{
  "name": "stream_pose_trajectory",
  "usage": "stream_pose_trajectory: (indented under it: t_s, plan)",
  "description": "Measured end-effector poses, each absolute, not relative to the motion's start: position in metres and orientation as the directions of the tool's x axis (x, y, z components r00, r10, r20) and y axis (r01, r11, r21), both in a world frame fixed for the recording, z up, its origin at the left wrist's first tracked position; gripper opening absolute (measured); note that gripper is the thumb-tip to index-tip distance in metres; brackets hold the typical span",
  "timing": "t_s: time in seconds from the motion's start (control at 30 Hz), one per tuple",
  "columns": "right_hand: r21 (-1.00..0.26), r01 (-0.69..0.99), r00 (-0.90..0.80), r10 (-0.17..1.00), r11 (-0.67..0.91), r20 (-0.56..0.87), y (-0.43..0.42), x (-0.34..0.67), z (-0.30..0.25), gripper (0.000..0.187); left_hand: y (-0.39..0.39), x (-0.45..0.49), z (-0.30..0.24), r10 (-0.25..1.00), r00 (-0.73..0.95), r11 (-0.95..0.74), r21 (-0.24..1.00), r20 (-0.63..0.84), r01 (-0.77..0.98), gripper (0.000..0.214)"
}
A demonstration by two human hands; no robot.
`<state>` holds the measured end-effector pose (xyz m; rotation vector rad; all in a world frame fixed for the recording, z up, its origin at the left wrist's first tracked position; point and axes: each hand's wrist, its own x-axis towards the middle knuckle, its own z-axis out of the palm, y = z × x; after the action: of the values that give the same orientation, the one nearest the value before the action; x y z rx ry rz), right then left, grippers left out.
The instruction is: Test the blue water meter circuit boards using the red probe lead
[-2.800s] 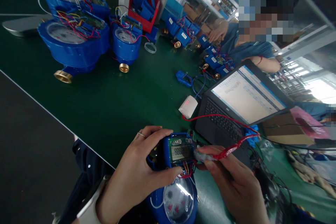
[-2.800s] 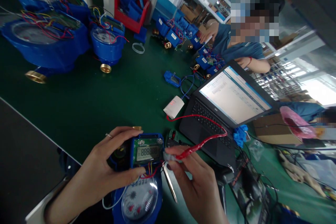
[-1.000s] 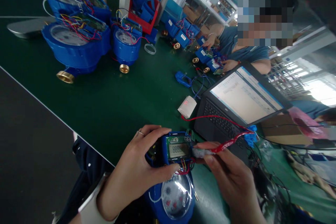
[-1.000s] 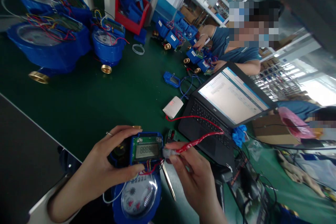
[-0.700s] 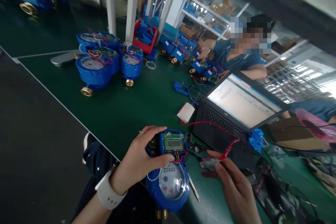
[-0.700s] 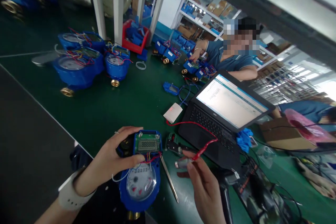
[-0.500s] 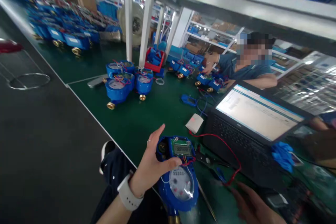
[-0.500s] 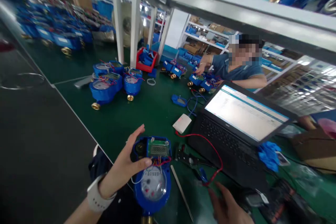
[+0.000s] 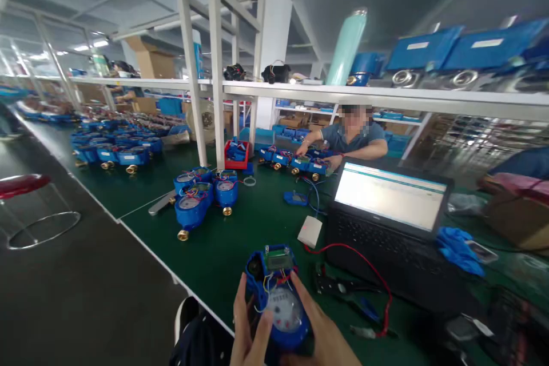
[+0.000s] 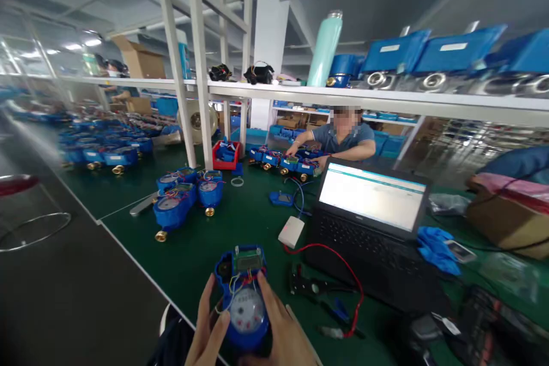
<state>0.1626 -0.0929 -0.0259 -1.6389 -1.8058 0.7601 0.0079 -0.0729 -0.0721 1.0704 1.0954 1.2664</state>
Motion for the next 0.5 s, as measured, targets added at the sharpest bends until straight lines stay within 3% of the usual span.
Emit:
stream_pose_trajectory:
  t_s: [0.13, 0.37, 0.5]
  plan:
    - [-0.842, 0.537, -0.051, 0.998, 0.057, 0.035, -0.060, 0.141, -0.008, 0.107, -0.057, 0.003, -0.073, 0.990, -0.134, -0.034, 0.995, 0.046, 0.095, 0.074]
    - [-0.751, 0.656, 0.078, 0.997, -0.069, -0.023, 0.044, 0.105, 0.003, 0.112, -0.053, -0.020, -0.067, 0.965, -0.259, 0.010, 0.975, 0.049, 0.221, 0.073]
    - [-0.706, 0.695, 0.154, 0.987, -0.138, -0.041, 0.102, 0.089, 0.005, 0.109, -0.064, -0.047, -0.090, 0.926, -0.319, -0.085, 0.935, 0.202, 0.345, 0.066]
